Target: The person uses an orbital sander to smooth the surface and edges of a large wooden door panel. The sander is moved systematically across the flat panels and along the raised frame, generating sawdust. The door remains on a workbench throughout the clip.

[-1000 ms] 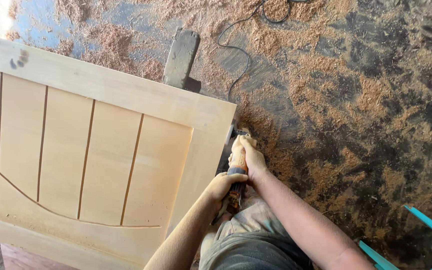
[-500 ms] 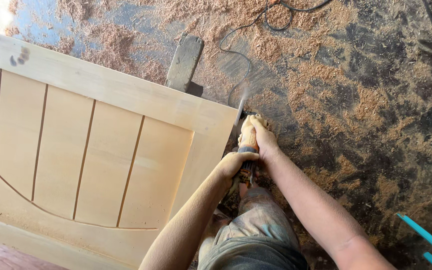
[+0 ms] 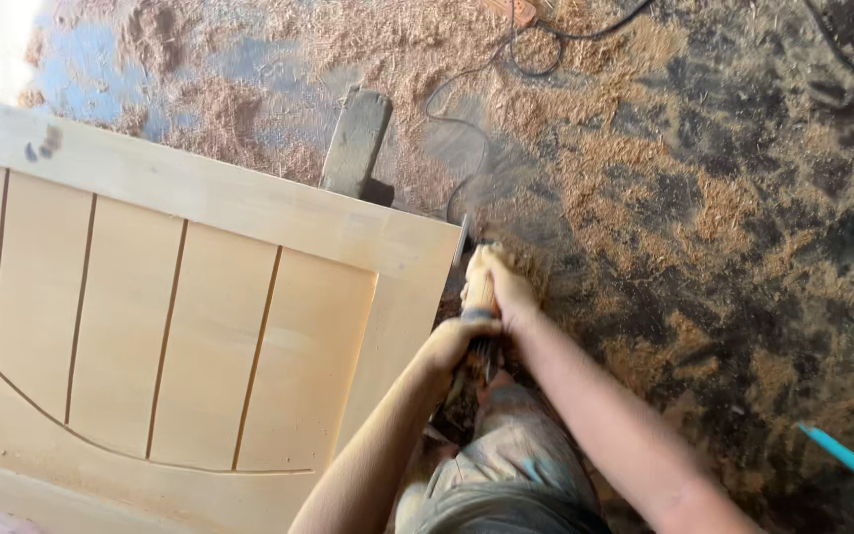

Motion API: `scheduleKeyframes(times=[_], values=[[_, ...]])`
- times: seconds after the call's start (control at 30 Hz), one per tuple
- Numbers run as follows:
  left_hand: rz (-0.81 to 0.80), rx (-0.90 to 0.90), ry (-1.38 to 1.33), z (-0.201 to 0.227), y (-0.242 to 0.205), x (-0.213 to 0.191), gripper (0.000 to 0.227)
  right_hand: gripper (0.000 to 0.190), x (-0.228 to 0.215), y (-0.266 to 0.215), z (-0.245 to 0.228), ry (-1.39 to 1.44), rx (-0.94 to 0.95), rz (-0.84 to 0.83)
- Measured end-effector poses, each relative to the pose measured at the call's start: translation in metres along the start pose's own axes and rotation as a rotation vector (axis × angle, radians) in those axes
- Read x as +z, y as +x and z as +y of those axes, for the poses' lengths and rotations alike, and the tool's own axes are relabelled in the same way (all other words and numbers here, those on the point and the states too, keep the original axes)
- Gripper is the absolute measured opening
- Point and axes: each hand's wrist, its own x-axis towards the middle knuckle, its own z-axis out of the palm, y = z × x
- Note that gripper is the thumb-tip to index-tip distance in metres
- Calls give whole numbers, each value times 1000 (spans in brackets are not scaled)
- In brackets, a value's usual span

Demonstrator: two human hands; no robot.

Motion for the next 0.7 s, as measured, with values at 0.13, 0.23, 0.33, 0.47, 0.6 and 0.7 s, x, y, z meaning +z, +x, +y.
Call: scheduleKeyframes(times=[0.13,0.23,0.33,0.47,0.6,0.7], values=[[75,-74,-74,-58,-41,-14,31,45,-15,-35,71,53,119,55],[131,-116,-59,-69,-51,-13,30,45,-18,-47,87,74,148,25],[124,-130,-13,-60,-48,-12,31,50,-12,-45,75,62,161,67],[-20,-49,-73,-31,-23,-12,34,50,-3,-27,34,14,100,78],[60,-59,-36,-18,-5,-7,29,50,-3,-14,15,15,78,109],[34,-32,-33,-24,-9,-7,28,52,-6,-13,21,20,88,88]])
